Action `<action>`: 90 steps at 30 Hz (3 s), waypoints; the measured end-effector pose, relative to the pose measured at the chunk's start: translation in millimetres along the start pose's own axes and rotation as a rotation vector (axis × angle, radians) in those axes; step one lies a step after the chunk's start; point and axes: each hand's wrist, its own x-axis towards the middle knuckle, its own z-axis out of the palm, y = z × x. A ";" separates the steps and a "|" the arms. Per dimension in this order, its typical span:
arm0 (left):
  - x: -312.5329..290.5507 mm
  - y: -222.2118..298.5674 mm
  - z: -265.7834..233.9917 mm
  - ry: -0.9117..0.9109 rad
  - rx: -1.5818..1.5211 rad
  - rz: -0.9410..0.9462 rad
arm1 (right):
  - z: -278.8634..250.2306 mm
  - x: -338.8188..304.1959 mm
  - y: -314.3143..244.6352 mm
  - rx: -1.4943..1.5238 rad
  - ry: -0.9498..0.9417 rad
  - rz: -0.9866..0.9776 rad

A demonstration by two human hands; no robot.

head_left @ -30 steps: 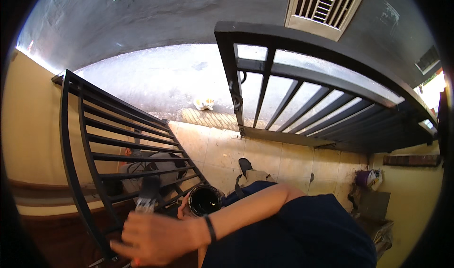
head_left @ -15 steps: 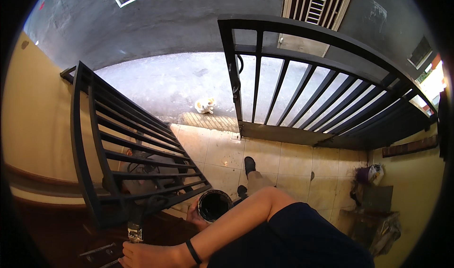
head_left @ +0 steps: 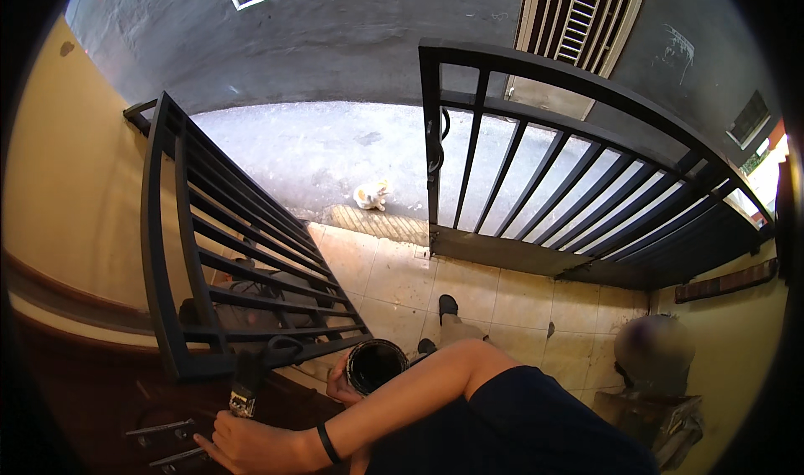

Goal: The person paints the metal bars of a fence using a brush and a bucket of black paint, dipping the brush into the bucket and applying the paint to different sections of the fence.

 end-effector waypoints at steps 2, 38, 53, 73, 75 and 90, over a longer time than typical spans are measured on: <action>-7.8 2.1 -5.0 -0.014 0.014 -0.023 | 10.0 0.6 2.7 -0.051 -0.063 0.022; 82.9 21.8 46.6 -0.180 0.036 0.002 | -93.4 -49.4 155.6 -0.148 0.169 0.238; 230.7 67.4 147.6 -0.426 -0.022 0.449 | -228.6 -121.5 297.2 -0.539 0.165 0.477; 352.2 34.9 85.2 -0.633 -0.251 0.686 | -229.5 -106.4 345.8 -0.998 0.103 0.876; 369.0 29.0 65.8 -0.657 -0.225 0.704 | -220.9 -98.8 349.7 -1.054 0.136 0.943; 420.1 -39.6 -44.4 -0.753 -0.219 0.722 | -195.5 -87.1 378.2 -1.311 0.241 1.277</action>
